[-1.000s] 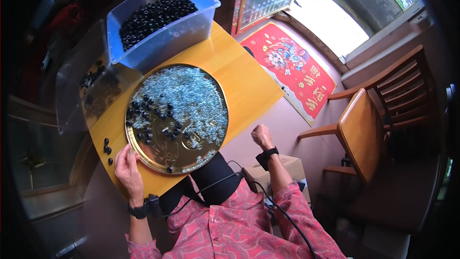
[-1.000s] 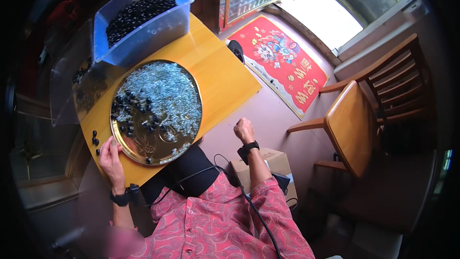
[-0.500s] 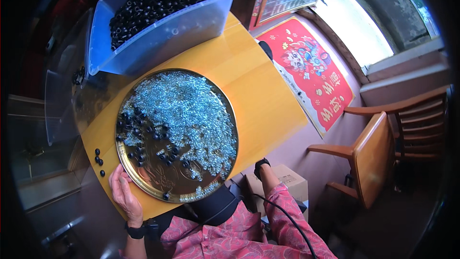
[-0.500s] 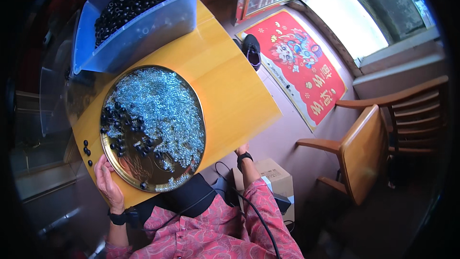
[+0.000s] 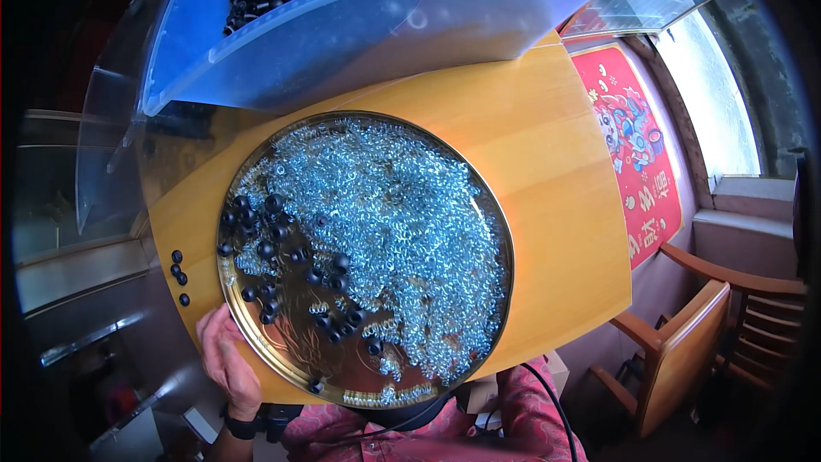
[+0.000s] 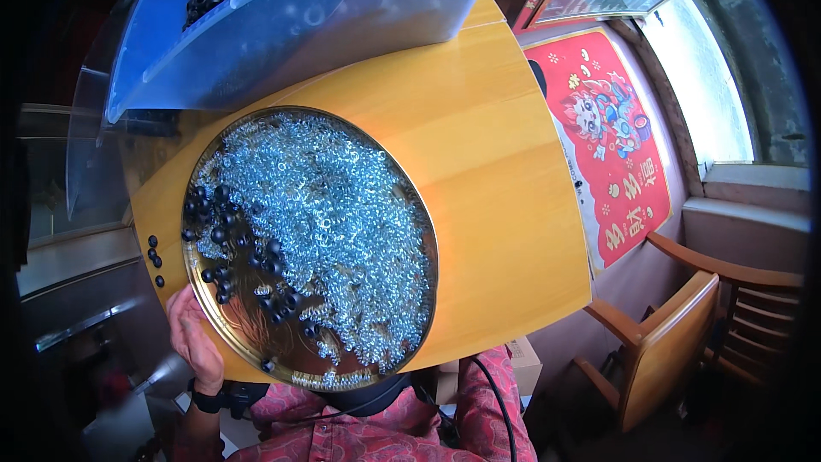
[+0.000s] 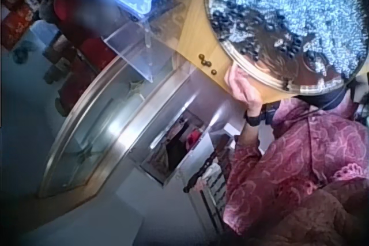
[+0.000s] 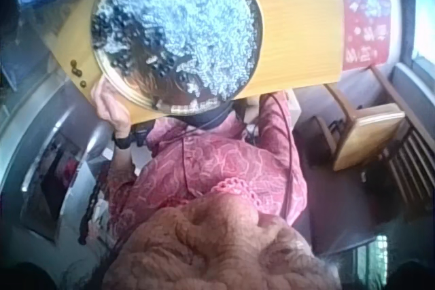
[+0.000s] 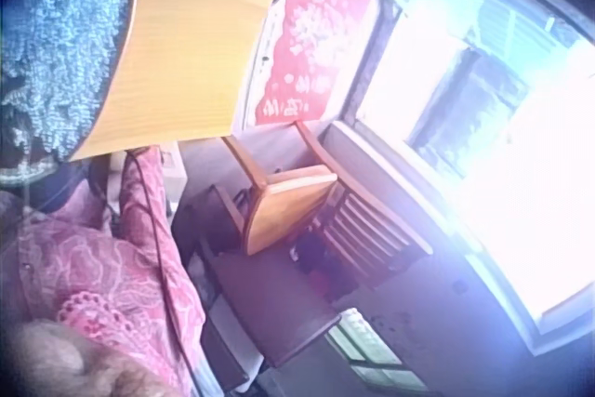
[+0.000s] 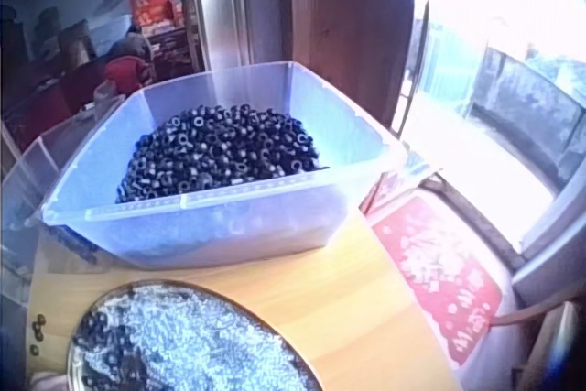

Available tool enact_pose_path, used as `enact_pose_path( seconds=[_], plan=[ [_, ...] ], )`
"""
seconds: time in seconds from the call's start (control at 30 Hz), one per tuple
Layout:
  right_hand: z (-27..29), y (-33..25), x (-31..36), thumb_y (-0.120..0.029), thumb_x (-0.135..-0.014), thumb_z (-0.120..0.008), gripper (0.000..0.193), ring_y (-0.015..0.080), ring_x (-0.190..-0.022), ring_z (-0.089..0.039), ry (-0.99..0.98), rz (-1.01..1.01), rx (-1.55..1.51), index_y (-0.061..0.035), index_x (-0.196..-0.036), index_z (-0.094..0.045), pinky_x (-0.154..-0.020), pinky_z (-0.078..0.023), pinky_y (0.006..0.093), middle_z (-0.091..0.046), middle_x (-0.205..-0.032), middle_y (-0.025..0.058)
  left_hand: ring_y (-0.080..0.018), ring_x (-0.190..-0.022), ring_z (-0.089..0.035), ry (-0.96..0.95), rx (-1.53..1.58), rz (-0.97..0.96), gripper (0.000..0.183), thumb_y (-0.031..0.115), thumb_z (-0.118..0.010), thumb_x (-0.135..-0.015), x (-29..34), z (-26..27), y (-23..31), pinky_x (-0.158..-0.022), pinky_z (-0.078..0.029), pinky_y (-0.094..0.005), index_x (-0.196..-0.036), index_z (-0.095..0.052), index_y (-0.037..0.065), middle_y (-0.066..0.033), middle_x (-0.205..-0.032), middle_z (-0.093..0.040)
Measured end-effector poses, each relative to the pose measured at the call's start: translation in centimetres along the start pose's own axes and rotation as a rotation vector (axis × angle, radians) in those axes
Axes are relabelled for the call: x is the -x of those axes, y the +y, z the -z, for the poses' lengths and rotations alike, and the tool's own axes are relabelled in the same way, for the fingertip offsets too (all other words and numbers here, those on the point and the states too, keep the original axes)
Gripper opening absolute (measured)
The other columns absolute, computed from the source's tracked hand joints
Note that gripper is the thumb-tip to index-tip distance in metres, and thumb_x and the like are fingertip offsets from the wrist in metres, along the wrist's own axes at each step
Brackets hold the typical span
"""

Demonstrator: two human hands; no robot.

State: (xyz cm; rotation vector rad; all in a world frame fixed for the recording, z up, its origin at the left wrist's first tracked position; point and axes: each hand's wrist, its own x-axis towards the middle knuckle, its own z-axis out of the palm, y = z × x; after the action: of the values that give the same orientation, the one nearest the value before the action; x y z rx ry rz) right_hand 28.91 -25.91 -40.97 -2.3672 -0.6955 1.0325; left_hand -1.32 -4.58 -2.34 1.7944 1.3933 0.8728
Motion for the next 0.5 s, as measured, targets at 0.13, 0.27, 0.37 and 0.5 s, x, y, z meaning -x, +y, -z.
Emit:
enact_pose_path(
  seconds=[0.13, 0.27, 0.37, 0.5],
  plan=[
    [0.2, 1.5, 0.1, -0.014, -0.086, -0.057, 0.024, 0.0406, -0.091, -0.068, 0.006, 0.016, -0.050, 0.0038, -0.100, -0.066, -0.075, -0.057, 0.0452, -0.069, -0.095, 0.0230, -0.0172, -0.099, -0.050, -0.012, 0.025, -0.004, 0.044, 0.024, -0.037, -0.102, 0.0, 0.0, 0.1, -0.086, -0.041, -0.0303, -0.129, -0.052, -0.008, -0.0125, -0.124, -0.047],
    [0.5, 2.9, 0.3, -0.015, -0.087, -0.057, 0.024, 0.0400, -0.090, -0.068, 0.009, 0.025, -0.103, 0.0038, -0.101, -0.066, -0.075, -0.057, 0.0448, -0.069, -0.094, 0.0222, -0.0171, -0.098, -0.050, 0.005, 0.028, -0.005, 0.044, 0.024, -0.037, -0.102, 0.1, 0.1, 0.0, -0.086, -0.041, -0.0299, -0.129, -0.052, -0.008, -0.0129, -0.124, -0.046],
    [0.8, 3.8, 0.3, -0.016, -0.088, -0.057, 0.025, 0.0395, -0.089, -0.068, 0.012, 0.037, -0.144, 0.0038, -0.101, -0.065, -0.074, -0.057, 0.0446, -0.069, -0.094, 0.0215, -0.0175, -0.099, -0.050, 0.016, 0.046, 0.008, 0.045, 0.025, -0.038, -0.102, 0.2, 0.2, -0.2, -0.087, -0.040, -0.0298, -0.129, -0.052, -0.008, -0.0131, -0.125, -0.046],
    [1.3, 4.8, 0.8, -0.017, -0.089, -0.057, 0.025, 0.0389, -0.088, -0.068, 0.012, 0.051, -0.194, 0.0038, -0.102, -0.065, -0.074, -0.057, 0.0443, -0.068, -0.093, 0.0207, -0.0176, -0.101, -0.050, 0.008, 0.038, 0.003, 0.046, 0.026, -0.039, -0.102, 0.4, 0.2, -0.3, -0.090, -0.041, -0.0311, -0.128, -0.052, -0.008, -0.0138, -0.126, -0.046]
  ],
)
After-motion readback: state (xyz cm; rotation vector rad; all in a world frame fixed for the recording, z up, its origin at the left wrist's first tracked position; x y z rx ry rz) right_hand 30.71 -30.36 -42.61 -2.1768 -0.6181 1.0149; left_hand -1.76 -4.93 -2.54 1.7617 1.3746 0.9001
